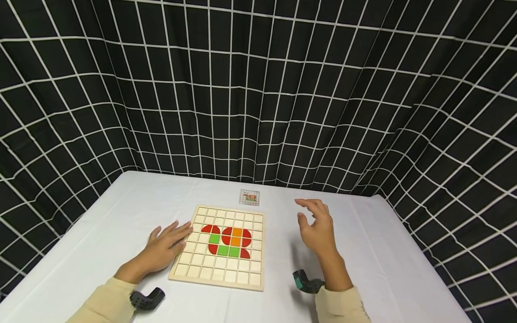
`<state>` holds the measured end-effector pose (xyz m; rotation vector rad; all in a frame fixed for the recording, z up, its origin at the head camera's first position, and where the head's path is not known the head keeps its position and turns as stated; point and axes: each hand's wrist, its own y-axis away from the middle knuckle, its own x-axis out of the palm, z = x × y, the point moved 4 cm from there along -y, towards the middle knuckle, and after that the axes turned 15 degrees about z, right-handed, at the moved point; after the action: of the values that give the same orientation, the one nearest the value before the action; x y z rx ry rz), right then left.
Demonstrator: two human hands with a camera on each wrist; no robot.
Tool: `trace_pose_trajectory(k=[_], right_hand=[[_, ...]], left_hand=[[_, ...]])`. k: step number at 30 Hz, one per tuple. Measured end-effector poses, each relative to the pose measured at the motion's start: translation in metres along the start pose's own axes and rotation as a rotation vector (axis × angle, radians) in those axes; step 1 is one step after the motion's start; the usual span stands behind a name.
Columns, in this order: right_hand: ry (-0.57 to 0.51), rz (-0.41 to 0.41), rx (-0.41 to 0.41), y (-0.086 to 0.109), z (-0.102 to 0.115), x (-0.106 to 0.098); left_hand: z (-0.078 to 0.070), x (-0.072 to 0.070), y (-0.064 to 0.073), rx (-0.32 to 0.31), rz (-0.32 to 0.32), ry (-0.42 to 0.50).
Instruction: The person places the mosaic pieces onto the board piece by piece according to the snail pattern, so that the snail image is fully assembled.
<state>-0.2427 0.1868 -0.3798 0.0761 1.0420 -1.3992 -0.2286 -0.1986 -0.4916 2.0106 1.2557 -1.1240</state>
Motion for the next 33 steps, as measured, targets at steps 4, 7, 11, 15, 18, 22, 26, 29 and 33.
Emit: trace_pose_trajectory(k=[4, 7, 11, 15, 18, 22, 26, 29, 33], right_hand=[[0.009, -0.004, 0.056, 0.006, -0.017, -0.008], [0.020, -0.014, 0.105, 0.010, -0.030, -0.011], [0.033, -0.031, 0.172, 0.015, -0.048, -0.013], [0.038, -0.032, 0.205, 0.019, -0.062, -0.011], [0.040, -0.021, 0.214, 0.022, -0.071, -0.008], [0.059, 0.013, 0.250, 0.029, -0.085, -0.003], [0.083, 0.085, 0.299, 0.032, -0.100, 0.004], [0.109, 0.161, 0.340, 0.035, -0.108, 0.010], [0.146, 0.240, 0.357, 0.037, -0.114, 0.015]], left_hand=[[0.000, 0.000, 0.000, 0.002, -0.001, 0.002], [0.000, 0.000, 0.000, 0.003, -0.003, -0.001], [0.001, 0.001, -0.001, 0.003, -0.002, -0.002], [0.001, 0.001, 0.000, 0.000, 0.003, 0.001], [0.000, 0.001, 0.000, -0.001, 0.002, 0.003], [-0.001, 0.001, 0.000, 0.004, 0.007, 0.004], [-0.001, 0.000, 0.000, 0.002, 0.002, -0.001], [0.000, 0.000, 0.000, 0.002, -0.001, -0.004], [0.001, 0.001, 0.000, -0.001, 0.005, -0.006]])
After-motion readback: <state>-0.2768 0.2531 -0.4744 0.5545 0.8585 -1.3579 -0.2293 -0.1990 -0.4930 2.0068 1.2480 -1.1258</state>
